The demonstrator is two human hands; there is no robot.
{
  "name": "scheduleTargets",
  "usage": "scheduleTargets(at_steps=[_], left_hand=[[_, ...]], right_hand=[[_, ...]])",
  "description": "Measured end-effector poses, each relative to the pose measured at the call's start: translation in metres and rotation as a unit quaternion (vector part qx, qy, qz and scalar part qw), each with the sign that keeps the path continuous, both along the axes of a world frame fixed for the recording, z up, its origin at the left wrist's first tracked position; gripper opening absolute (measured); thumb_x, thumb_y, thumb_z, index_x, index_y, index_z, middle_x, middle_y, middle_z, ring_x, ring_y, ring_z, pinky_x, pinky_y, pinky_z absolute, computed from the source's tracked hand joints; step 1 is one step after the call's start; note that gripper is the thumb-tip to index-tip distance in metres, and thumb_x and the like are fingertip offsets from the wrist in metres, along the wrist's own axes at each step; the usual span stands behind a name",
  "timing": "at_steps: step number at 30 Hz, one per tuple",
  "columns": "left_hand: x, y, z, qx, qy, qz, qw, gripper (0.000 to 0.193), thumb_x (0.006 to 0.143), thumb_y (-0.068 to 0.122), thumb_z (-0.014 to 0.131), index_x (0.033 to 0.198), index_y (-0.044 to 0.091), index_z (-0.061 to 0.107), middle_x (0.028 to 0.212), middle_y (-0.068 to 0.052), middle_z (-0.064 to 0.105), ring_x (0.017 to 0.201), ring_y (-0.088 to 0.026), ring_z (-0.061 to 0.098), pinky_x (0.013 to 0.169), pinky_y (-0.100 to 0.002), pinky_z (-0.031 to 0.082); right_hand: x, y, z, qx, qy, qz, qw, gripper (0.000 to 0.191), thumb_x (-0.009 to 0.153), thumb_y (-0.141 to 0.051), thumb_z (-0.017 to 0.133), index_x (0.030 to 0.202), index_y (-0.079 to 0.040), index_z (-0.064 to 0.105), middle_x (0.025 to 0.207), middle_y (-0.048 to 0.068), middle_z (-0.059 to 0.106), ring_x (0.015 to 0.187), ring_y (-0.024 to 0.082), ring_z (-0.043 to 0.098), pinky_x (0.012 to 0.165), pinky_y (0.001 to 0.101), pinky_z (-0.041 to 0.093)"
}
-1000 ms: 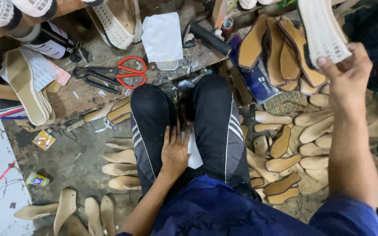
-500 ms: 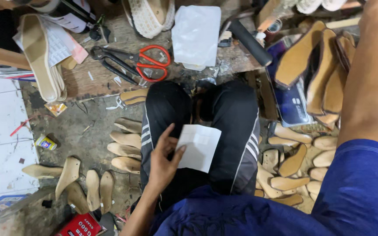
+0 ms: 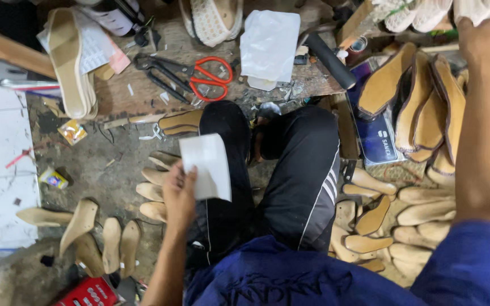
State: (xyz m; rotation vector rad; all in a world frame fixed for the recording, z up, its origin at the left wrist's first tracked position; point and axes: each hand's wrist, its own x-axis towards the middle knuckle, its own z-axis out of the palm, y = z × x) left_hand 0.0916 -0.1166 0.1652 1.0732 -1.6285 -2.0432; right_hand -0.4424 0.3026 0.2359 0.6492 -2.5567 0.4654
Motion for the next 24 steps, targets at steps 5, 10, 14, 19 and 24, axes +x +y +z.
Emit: scheduleTargets(at_steps=[5,10,14,19,24], left_hand=[[0.007,-0.072,-0.033,-0.286,0.069,0.046,0.954,0.034,0.101,0.000,0.065,0.133,-0.008,0.058,0.124,-0.014,0.069,0.115,-0.018,0.065,0.099,-0.028,0.052],[-0.026,-0.146,-0.047,-0.314,0.081,0.098,0.941,0.036,0.100,0.001,0.066,0.135,-0.006,0.060,0.119,-0.014,0.071,0.111,-0.018,0.068,0.093,-0.029,0.055],[-0.059,-0.176,-0.024,-0.427,0.144,0.151,0.880,0.057,0.100,0.004,0.076,0.144,-0.010,0.043,0.143,-0.021,0.053,0.127,-0.025,0.058,0.107,-0.037,0.049],[-0.060,-0.083,0.001,-0.278,0.210,0.111,0.931,0.046,0.103,0.002,0.066,0.146,-0.003,0.049,0.135,-0.016,0.060,0.122,-0.026,0.062,0.108,-0.035,0.054],[0.015,0.110,-0.030,0.484,0.111,-0.134,0.858,0.045,0.100,0.002,0.072,0.134,0.008,0.044,0.112,-0.009,0.053,0.101,-0.028,0.051,0.100,-0.051,0.044]], right_hand=[[0.160,-0.027,0.028,-0.189,-0.178,0.218,0.941,0.024,0.107,0.016,0.064,0.128,0.008,0.055,0.121,0.015,0.066,0.113,0.020,0.068,0.099,0.0288,0.057],[0.335,-0.095,0.005,-0.225,-0.276,0.156,0.921,0.044,0.093,-0.003,0.074,0.135,-0.004,0.061,0.133,0.013,0.064,0.120,0.023,0.065,0.097,0.0344,0.058],[0.402,-0.129,-0.020,-0.150,-0.152,0.100,0.972,0.043,0.092,-0.006,0.073,0.134,-0.004,0.064,0.157,0.023,0.046,0.144,0.039,0.044,0.120,0.0495,0.036],[0.413,-0.133,-0.031,-0.135,-0.128,0.064,0.981,0.040,0.097,-0.011,0.071,0.136,-0.005,0.065,0.164,0.023,0.039,0.150,0.043,0.039,0.123,0.0505,0.031],[0.413,-0.136,-0.031,-0.132,-0.118,0.059,0.982,0.037,0.096,-0.011,0.071,0.133,-0.004,0.066,0.162,0.023,0.041,0.146,0.043,0.041,0.121,0.0502,0.032]])
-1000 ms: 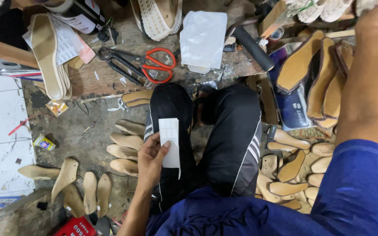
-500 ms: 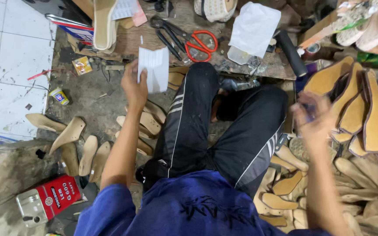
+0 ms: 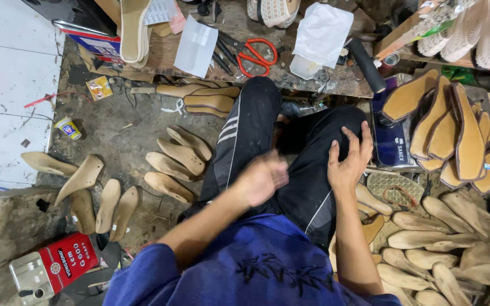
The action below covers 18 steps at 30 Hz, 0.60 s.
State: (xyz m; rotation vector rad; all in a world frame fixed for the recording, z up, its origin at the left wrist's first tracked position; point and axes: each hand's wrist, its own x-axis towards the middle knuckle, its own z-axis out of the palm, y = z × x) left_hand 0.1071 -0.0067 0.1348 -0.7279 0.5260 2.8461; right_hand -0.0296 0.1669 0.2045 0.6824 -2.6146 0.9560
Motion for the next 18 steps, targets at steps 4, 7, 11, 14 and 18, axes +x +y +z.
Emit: scheduleTargets(at_steps=[4,7,11,14,18], left_hand=[[-0.013,0.037,-0.047,-0.014,-0.209,0.070,0.975,0.053,0.092,0.017,0.061,0.142,0.004,0.051,0.152,-0.014,0.047,0.127,-0.030,0.047,0.115,-0.048,0.029],[-0.039,0.039,-0.058,0.026,-0.211,0.169,0.962,0.045,0.101,0.020,0.055,0.142,0.003,0.048,0.145,-0.021,0.055,0.124,-0.033,0.058,0.112,-0.047,0.041],[-0.072,0.024,-0.047,0.104,-0.136,0.187,0.967,0.018,0.106,0.022,0.044,0.112,0.007,0.052,0.121,-0.018,0.066,0.104,-0.030,0.063,0.095,-0.047,0.054],[-0.096,0.005,-0.036,0.100,-0.128,0.144,0.976,0.030,0.108,0.032,0.045,0.110,0.009,0.065,0.098,-0.007,0.062,0.086,-0.022,0.059,0.082,-0.041,0.055],[-0.100,-0.016,-0.024,0.108,-0.025,0.028,0.993,0.037,0.103,0.035,0.044,0.107,0.005,0.065,0.086,-0.009,0.061,0.073,-0.022,0.061,0.072,-0.040,0.055]], right_hand=[[0.004,-0.004,0.002,-0.009,0.006,0.006,1.000,0.037,0.095,-0.010,0.071,0.132,-0.005,0.067,0.161,0.022,0.043,0.146,0.042,0.043,0.121,0.0501,0.033],[0.006,-0.008,0.005,-0.010,0.015,0.007,1.000,0.038,0.095,-0.011,0.072,0.132,-0.006,0.067,0.161,0.021,0.043,0.145,0.042,0.044,0.121,0.0501,0.034],[0.005,-0.012,0.012,-0.007,0.019,0.013,1.000,0.039,0.092,-0.013,0.073,0.130,-0.008,0.068,0.158,0.022,0.045,0.141,0.043,0.046,0.117,0.0501,0.035],[-0.003,-0.016,0.019,0.019,0.018,0.018,1.000,0.036,0.089,-0.015,0.076,0.124,-0.010,0.069,0.150,0.022,0.050,0.134,0.043,0.047,0.114,0.0502,0.036],[-0.032,-0.025,0.026,0.033,0.015,0.032,0.999,0.038,0.087,-0.017,0.078,0.123,-0.011,0.070,0.138,0.018,0.058,0.127,0.041,0.050,0.111,0.0495,0.039]])
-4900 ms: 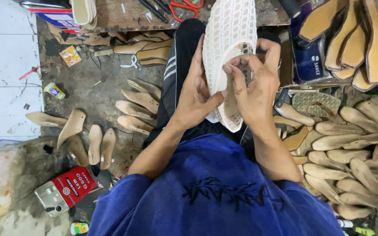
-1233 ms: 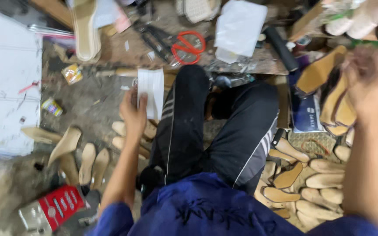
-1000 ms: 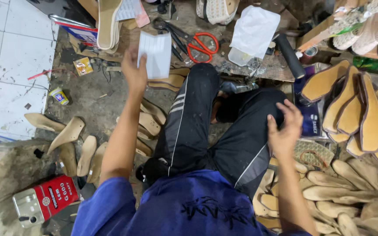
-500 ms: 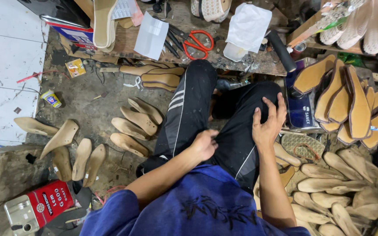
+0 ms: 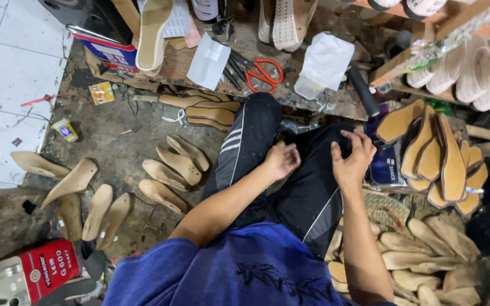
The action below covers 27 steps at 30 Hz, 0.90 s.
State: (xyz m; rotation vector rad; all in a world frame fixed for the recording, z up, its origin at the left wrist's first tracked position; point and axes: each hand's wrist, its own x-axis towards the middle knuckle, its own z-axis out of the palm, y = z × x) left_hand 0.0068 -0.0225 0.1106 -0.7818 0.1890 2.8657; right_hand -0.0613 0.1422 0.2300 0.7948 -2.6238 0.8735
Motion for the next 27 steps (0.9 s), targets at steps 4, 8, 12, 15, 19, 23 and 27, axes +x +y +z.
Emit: scheduleTargets(at_steps=[4,8,12,15,19,23,27], left_hand=[[0.019,-0.007,0.030,-0.220,0.118,-0.111,0.962,0.030,0.100,0.019,0.054,0.126,0.006,0.059,0.083,-0.009,0.063,0.069,-0.020,0.062,0.065,-0.037,0.055],[-0.035,-0.075,0.070,-0.750,0.138,0.231,0.604,0.038,0.098,0.015,0.066,0.132,0.001,0.058,0.127,-0.018,0.060,0.100,-0.028,0.070,0.084,-0.037,0.058],[-0.136,-0.152,0.105,-0.891,-0.132,0.134,0.413,0.048,0.086,0.047,0.076,0.121,0.015,0.069,0.145,-0.022,0.056,0.155,-0.042,0.041,0.126,-0.046,0.040],[-0.171,-0.174,0.117,-0.914,-0.138,0.142,0.355,0.095,0.071,0.055,0.076,0.150,0.018,0.038,0.160,-0.029,0.023,0.148,-0.051,0.025,0.111,-0.067,0.032],[-0.181,-0.177,0.125,-0.935,-0.160,0.054,0.311,0.086,0.074,0.054,0.073,0.148,0.026,0.039,0.157,-0.022,0.031,0.148,-0.049,0.028,0.105,-0.065,0.041],[-0.188,-0.181,0.138,-0.925,-0.199,0.073,0.315,0.061,0.079,0.048,0.070,0.133,0.025,0.054,0.138,-0.014,0.050,0.139,-0.041,0.040,0.099,-0.055,0.051],[-0.200,-0.190,0.129,-0.934,-0.195,0.122,0.274,0.052,0.077,0.054,0.072,0.119,0.024,0.061,0.129,-0.013,0.056,0.132,-0.039,0.044,0.096,-0.050,0.053]], right_hand=[[-0.023,-0.009,-0.009,-0.010,0.000,-0.017,1.000,0.034,0.089,-0.019,0.078,0.121,-0.012,0.072,0.133,0.014,0.064,0.127,0.038,0.053,0.110,0.0495,0.040],[-0.031,-0.018,-0.029,-0.022,0.060,0.017,0.998,0.027,0.093,-0.020,0.081,0.119,-0.012,0.075,0.133,0.014,0.065,0.126,0.038,0.053,0.110,0.0495,0.040],[-0.047,-0.029,-0.050,-0.009,0.089,0.046,0.995,0.039,0.104,-0.043,0.072,0.116,-0.006,0.075,0.134,0.016,0.064,0.131,0.039,0.053,0.113,0.0568,0.039],[-0.050,-0.033,-0.064,-0.012,0.084,0.051,0.995,0.066,0.106,-0.067,0.057,0.116,-0.004,0.075,0.134,0.017,0.063,0.130,0.042,0.050,0.106,0.0658,0.035],[-0.054,-0.037,-0.067,-0.013,0.078,0.063,0.995,0.073,0.110,-0.071,0.050,0.112,-0.002,0.074,0.137,0.018,0.060,0.133,0.042,0.048,0.106,0.0675,0.034],[-0.055,-0.045,-0.064,-0.009,0.070,0.054,0.996,0.072,0.109,-0.070,0.049,0.109,-0.003,0.074,0.134,0.015,0.061,0.134,0.040,0.049,0.108,0.0676,0.033],[-0.061,-0.050,-0.066,-0.004,0.066,0.064,0.996,0.070,0.112,-0.069,0.049,0.109,-0.004,0.074,0.133,0.014,0.061,0.134,0.038,0.049,0.107,0.0662,0.036]])
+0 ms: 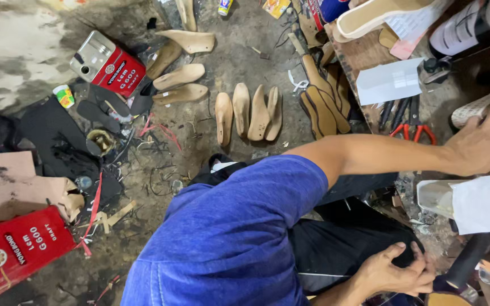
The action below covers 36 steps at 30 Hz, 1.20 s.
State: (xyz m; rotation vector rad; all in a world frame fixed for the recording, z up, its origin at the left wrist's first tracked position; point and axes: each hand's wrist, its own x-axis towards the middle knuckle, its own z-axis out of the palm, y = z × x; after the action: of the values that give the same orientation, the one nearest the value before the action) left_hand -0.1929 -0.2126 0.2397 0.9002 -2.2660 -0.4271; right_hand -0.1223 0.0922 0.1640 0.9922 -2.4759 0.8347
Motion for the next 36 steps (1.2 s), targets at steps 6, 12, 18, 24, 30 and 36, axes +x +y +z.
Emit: scheduleTargets(at_steps=[6,12,18,24,30,36], left_hand=[[-0.013,-0.007,-0.020,0.117,0.140,-0.040,0.982,0.071,0.082,0.055,0.069,0.141,0.018,0.053,0.131,-0.025,0.057,0.121,-0.048,0.053,0.101,-0.055,0.049],[0.065,0.029,-0.043,0.131,0.185,-0.096,0.969,0.075,0.095,0.046,0.063,0.157,0.010,0.040,0.140,-0.021,0.059,0.121,-0.038,0.055,0.110,-0.047,0.040],[0.195,0.067,-0.001,0.228,0.255,-0.173,0.924,0.062,0.099,0.037,0.064,0.152,0.009,0.048,0.137,-0.020,0.062,0.121,-0.035,0.057,0.109,-0.045,0.043],[0.297,0.060,0.025,0.411,0.119,-0.305,0.851,0.053,0.101,0.047,0.056,0.131,0.004,0.066,0.102,-0.017,0.077,0.093,-0.024,0.072,0.089,-0.036,0.055],[0.300,0.086,-0.016,0.568,0.071,-0.439,0.693,0.067,0.105,0.060,0.048,0.132,0.002,0.068,0.112,-0.013,0.076,0.103,-0.022,0.071,0.089,-0.038,0.055],[0.276,0.173,-0.122,0.887,0.050,-0.137,0.437,0.061,0.101,0.049,0.056,0.148,0.012,0.047,0.126,-0.011,0.060,0.114,-0.027,0.058,0.093,-0.046,0.050]], right_hand=[[-0.005,0.002,-0.004,-0.016,0.000,0.013,1.000,0.064,0.112,-0.064,0.053,0.110,-0.003,0.074,0.135,0.014,0.061,0.135,0.038,0.048,0.111,0.0639,0.034],[-0.002,0.007,0.001,-0.011,-0.010,-0.031,0.999,0.046,0.105,-0.052,0.065,0.115,-0.008,0.076,0.135,0.014,0.061,0.132,0.039,0.047,0.110,0.0611,0.032],[0.023,0.013,0.035,-0.049,-0.079,-0.041,0.995,0.047,0.099,-0.035,0.073,0.137,-0.010,0.062,0.141,0.013,0.060,0.133,0.036,0.049,0.115,0.0566,0.035],[0.087,0.024,0.092,0.037,0.112,0.094,0.988,0.105,0.086,-0.031,0.086,0.160,0.000,0.019,0.162,0.031,0.032,0.154,0.046,0.030,0.125,0.0581,0.022],[0.145,0.048,0.079,0.066,-0.221,0.036,0.972,0.108,0.081,-0.044,0.082,0.165,-0.007,0.025,0.141,0.018,0.059,0.133,0.033,0.059,0.113,0.0407,0.046],[0.186,0.082,0.054,-0.190,-0.239,0.057,0.951,0.088,0.098,-0.025,0.078,0.161,0.008,0.027,0.154,0.035,0.049,0.138,0.048,0.051,0.115,0.0481,0.041]])
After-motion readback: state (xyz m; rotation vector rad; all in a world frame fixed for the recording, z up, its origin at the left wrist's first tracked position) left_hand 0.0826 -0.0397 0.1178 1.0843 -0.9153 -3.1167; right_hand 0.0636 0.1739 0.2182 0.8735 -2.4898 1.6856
